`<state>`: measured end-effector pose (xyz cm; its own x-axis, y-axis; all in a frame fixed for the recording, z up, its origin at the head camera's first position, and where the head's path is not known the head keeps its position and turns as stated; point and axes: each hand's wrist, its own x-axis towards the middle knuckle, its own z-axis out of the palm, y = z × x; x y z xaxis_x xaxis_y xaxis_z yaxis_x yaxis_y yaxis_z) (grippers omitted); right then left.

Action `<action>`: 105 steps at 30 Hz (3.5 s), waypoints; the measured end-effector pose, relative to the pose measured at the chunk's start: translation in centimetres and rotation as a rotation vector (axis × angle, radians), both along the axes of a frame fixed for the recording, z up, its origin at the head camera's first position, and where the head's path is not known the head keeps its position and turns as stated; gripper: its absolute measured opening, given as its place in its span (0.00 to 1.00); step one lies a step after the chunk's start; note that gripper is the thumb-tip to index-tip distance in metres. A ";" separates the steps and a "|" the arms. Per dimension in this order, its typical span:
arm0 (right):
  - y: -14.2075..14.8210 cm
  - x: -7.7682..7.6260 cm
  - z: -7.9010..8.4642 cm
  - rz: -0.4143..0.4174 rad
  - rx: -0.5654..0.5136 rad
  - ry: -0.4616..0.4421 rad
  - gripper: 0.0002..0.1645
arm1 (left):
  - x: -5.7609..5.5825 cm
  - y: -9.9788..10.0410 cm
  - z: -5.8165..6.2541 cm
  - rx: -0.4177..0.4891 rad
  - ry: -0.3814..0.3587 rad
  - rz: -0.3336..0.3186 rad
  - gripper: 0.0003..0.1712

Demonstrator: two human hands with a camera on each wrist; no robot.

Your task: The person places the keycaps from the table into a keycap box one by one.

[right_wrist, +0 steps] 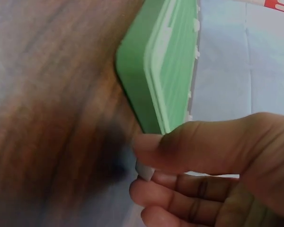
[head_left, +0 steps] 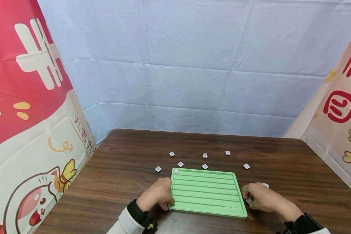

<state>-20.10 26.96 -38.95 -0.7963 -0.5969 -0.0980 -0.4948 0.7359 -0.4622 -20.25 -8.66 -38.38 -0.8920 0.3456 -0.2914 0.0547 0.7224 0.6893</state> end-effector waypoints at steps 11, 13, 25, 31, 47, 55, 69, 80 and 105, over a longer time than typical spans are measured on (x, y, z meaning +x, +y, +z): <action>0.0 -0.5 2.5 -0.005 -0.045 0.004 0.11 | 0.1 0.0 0.3 0.002 0.005 -0.004 0.16; 0.0 -0.6 2.9 0.000 -0.049 0.033 0.11 | 0.2 0.0 0.4 -0.006 0.004 -0.004 0.15; 0.4 -0.8 4.9 -0.019 -0.032 0.181 0.12 | 0.4 0.0 0.5 -0.022 0.017 0.007 0.13; 0.2 -0.7 4.7 -0.044 -0.067 0.140 0.12 | 0.3 0.0 0.5 -0.004 0.007 0.005 0.13; 0.2 -1.6 2.2 -0.070 -0.610 -0.175 0.12 | 0.3 0.1 0.4 -0.027 0.022 -0.005 0.12; 0.0 -1.6 1.3 -0.081 -0.666 -0.167 0.14 | 0.2 0.1 0.5 -0.043 0.026 -0.002 0.12; -0.8 -1.5 0.7 -0.092 -0.739 -0.271 0.21 | 0.2 0.2 0.3 -0.049 0.028 -0.007 0.12; -0.6 -1.7 0.9 -0.058 -0.748 -0.307 0.15 | 0.0 0.2 0.3 -0.049 0.032 -0.009 0.12; -0.9 -1.7 0.8 -0.149 -0.615 -0.203 0.19 | 0.1 0.1 0.2 -0.050 0.046 -0.016 0.12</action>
